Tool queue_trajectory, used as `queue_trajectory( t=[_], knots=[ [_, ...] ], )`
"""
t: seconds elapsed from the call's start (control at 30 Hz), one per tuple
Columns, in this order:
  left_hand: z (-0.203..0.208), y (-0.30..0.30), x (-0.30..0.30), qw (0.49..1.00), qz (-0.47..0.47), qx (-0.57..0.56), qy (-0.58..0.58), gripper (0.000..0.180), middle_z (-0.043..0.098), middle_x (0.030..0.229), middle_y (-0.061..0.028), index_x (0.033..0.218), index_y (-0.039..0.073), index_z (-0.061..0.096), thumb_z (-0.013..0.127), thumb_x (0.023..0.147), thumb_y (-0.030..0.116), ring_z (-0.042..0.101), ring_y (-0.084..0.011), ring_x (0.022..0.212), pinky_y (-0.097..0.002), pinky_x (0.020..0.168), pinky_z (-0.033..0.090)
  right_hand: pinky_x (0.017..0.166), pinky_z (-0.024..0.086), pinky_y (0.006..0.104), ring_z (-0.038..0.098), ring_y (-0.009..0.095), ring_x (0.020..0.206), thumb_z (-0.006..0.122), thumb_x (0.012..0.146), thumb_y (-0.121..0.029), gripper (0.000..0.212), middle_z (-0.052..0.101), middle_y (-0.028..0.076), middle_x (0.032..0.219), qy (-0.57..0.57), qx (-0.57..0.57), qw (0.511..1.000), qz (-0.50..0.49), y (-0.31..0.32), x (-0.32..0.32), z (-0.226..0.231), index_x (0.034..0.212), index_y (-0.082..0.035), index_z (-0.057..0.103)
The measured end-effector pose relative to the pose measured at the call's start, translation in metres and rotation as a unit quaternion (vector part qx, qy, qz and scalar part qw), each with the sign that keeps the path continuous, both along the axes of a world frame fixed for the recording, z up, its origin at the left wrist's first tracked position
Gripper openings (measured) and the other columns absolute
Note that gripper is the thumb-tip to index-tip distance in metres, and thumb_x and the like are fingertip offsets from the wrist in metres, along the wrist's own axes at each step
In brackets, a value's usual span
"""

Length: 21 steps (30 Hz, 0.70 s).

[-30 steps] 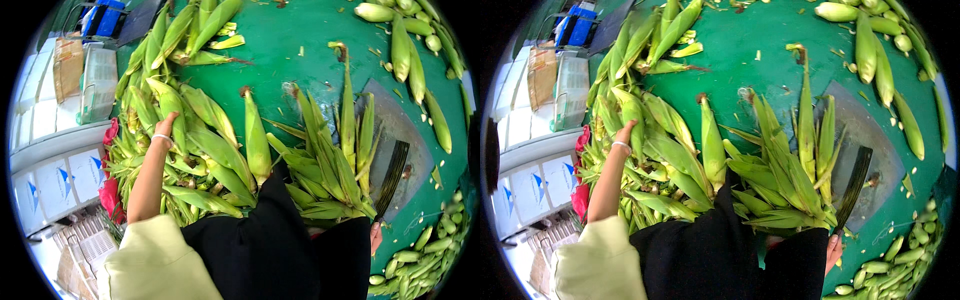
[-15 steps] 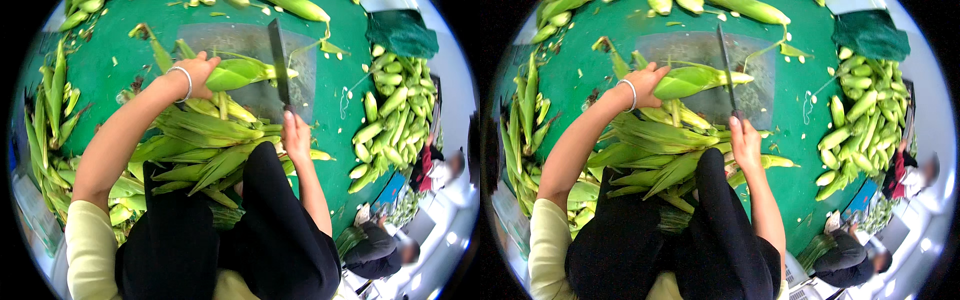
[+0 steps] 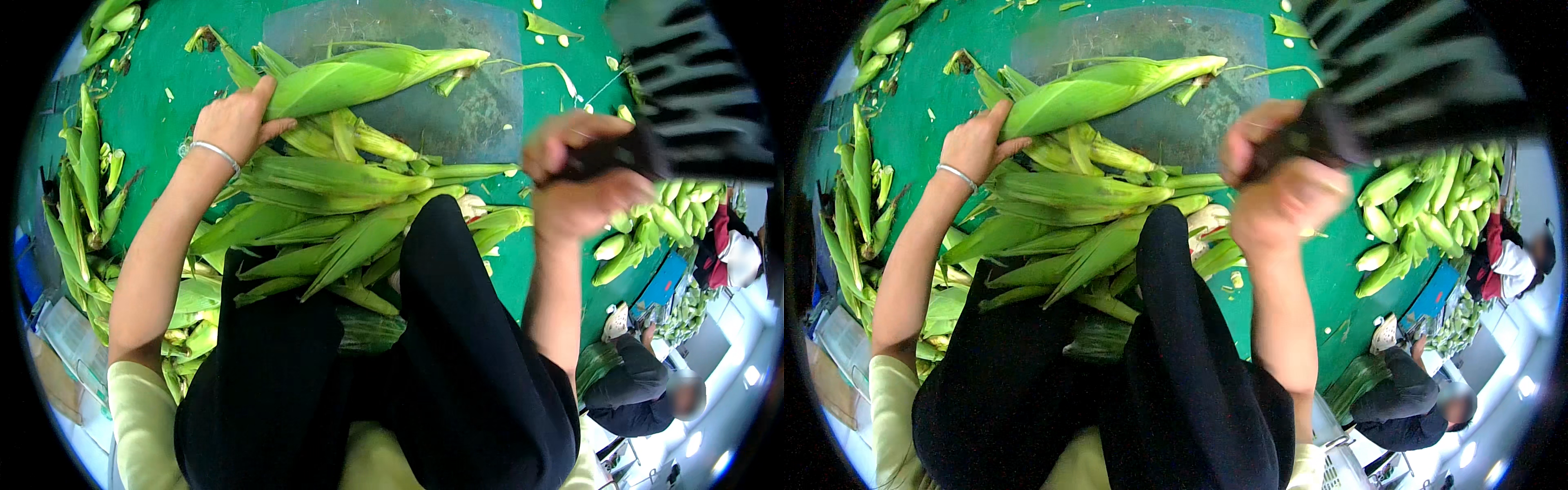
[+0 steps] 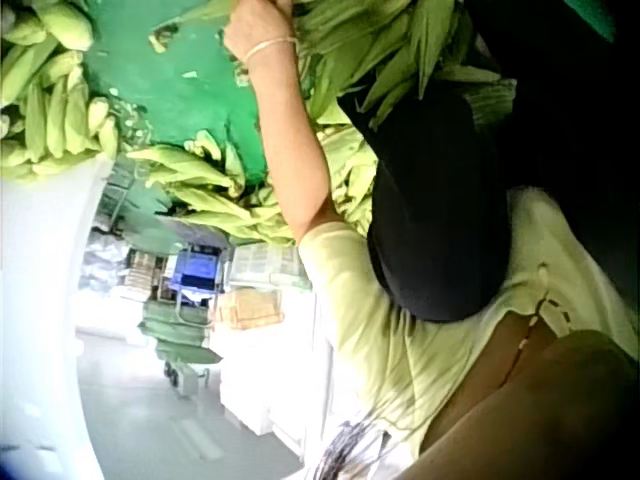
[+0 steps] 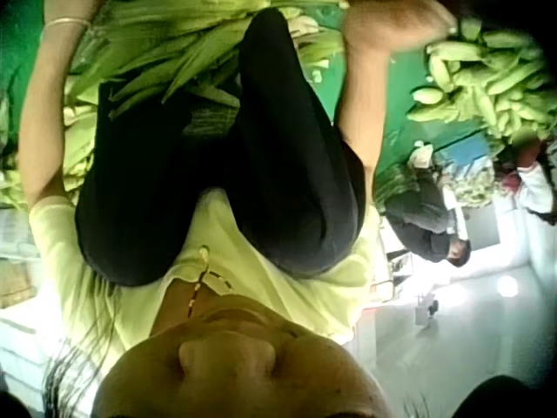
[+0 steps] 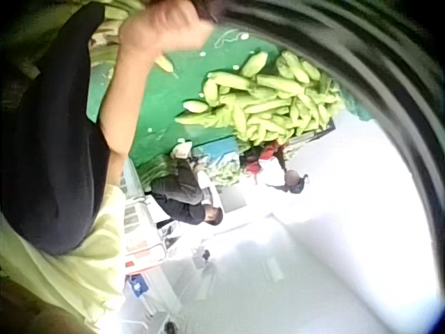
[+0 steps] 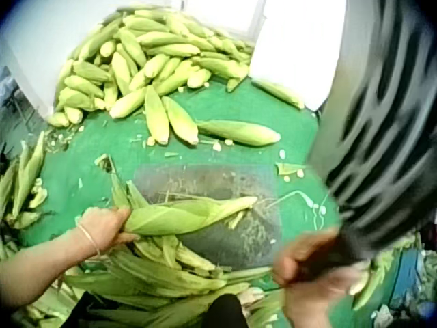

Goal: The person husks corn by using a cleaver to trim the ends of the cobs on a cutting board, then peels away the green husks by hand and tosses the cleaned cobs onto a pile.

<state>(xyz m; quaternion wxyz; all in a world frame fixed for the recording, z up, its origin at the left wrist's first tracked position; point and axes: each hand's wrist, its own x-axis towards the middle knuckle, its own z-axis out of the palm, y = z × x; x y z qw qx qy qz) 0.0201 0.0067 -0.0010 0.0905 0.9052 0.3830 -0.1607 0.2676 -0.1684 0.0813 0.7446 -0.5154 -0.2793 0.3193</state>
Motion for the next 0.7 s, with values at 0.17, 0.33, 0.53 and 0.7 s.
queue_trajectory(
  t=[0.17, 0.33, 0.53, 0.7],
  knots=[
    [0.011, 0.005, 0.009, 1.000, -0.019, 0.010, -0.011, 0.056, 0.060, 0.085, -0.0185, 0.109, 0.009, 0.046, 0.065, 0.071, 0.045, 0.060, -0.0353, 0.074, -0.0438, 0.062, 0.049, 0.068, 0.043, 0.0457, 0.057, 0.042, 0.074, 0.044, 0.090, -0.043, 0.052, 0.056, 0.029, 0.073, -0.256, -0.435, 0.857, 0.099, -0.025, 0.007, -0.146, 0.074, 0.006, 0.054],
    [-0.014, 0.035, -0.018, 0.953, 0.054, -0.271, -0.125, 0.047, 0.054, 0.057, -0.0093, 0.087, 0.001, 0.057, 0.060, 0.079, 0.047, 0.053, -0.0184, 0.050, -0.0316, 0.045, 0.042, 0.060, 0.043, 0.0407, 0.053, 0.033, 0.057, 0.041, 0.090, -0.048, 0.058, 0.053, 0.019, 0.057, -0.188, -0.441, 0.869, 0.127, -0.028, 0.011, -0.151, 0.071, 0.005, 0.054],
    [0.025, -0.010, -0.061, 0.623, 0.496, -0.575, -0.190, 0.062, 0.042, 0.048, 0.0022, 0.088, 0.006, 0.056, 0.034, 0.085, 0.064, 0.025, -0.0052, 0.030, -0.0215, 0.029, 0.017, 0.053, 0.038, 0.0354, 0.042, 0.018, 0.051, 0.042, 0.090, -0.046, 0.055, 0.043, 0.010, 0.052, -0.109, -0.431, 0.891, 0.092, -0.050, -0.011, -0.146, 0.066, 0.003, 0.048],
    [0.067, 0.006, -0.126, 0.893, 0.264, -0.241, -0.274, 0.048, 0.052, 0.063, -0.0038, 0.095, 0.002, 0.056, 0.050, 0.085, 0.049, 0.049, -0.0087, 0.050, -0.0230, 0.043, 0.039, 0.056, 0.035, 0.0282, 0.041, 0.008, 0.063, 0.039, 0.092, -0.044, 0.048, 0.046, 0.000, 0.065, -0.027, -0.479, 0.858, 0.183, -0.114, -0.029, -0.057, 0.073, -0.002, 0.047]
  ],
)
